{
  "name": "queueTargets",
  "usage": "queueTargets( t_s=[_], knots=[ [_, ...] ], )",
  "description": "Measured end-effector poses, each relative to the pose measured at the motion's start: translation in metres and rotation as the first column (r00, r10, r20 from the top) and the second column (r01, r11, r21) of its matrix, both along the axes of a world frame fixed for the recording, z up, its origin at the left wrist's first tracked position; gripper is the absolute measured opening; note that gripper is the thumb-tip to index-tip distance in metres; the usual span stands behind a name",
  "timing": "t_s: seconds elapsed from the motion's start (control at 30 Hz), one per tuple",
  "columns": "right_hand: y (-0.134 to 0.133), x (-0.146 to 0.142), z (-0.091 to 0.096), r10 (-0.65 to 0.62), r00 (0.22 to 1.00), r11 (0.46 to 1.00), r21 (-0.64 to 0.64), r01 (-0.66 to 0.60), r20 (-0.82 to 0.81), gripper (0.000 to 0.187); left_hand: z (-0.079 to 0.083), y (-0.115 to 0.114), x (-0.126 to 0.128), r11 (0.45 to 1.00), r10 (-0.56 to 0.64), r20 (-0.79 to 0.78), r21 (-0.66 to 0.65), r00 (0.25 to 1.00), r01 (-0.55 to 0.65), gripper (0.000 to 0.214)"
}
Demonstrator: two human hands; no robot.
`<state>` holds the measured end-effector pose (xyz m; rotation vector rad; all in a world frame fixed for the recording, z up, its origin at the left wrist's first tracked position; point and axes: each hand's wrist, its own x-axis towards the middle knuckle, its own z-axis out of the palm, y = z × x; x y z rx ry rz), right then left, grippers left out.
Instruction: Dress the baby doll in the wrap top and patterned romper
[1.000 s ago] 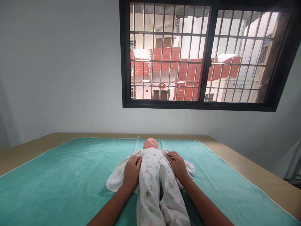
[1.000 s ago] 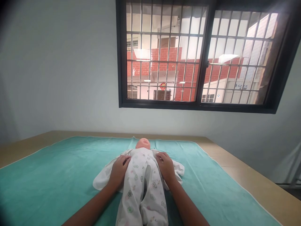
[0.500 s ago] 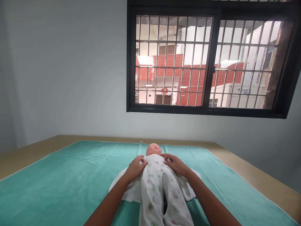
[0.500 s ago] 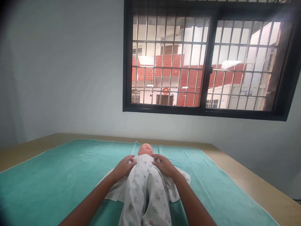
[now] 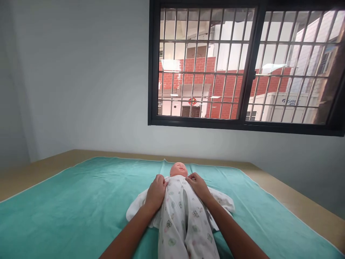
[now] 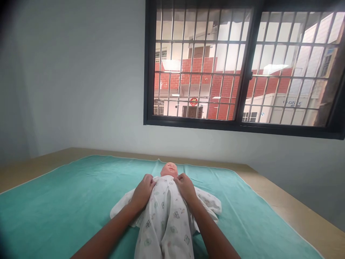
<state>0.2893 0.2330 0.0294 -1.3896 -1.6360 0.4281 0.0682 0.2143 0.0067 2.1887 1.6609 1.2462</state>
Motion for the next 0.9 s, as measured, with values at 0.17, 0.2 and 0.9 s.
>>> queueTargets(
  t_s=[0.17, 0.2, 0.9],
  knots=[
    [-0.046, 0.008, -0.002, 0.032, 0.997, 0.996, 0.09, -0.026, -0.067, 0.027, 0.002, -0.029, -0.006, 0.99, -0.08, -0.071, 0.11, 0.994, 0.087, 0.024],
    [-0.063, 0.013, -0.004, 0.059, 0.996, 0.992, 0.115, -0.05, -0.071, 0.029, 0.004, -0.043, -0.009, 0.983, -0.129, -0.08, 0.121, 0.988, 0.138, 0.026],
    [-0.254, 0.0, -0.015, 0.391, 0.768, 0.824, 0.18, -0.538, 0.508, 0.02, -0.005, -0.285, 0.011, 0.896, -0.106, 0.256, -0.394, 0.961, 0.204, 0.016]
  ],
)
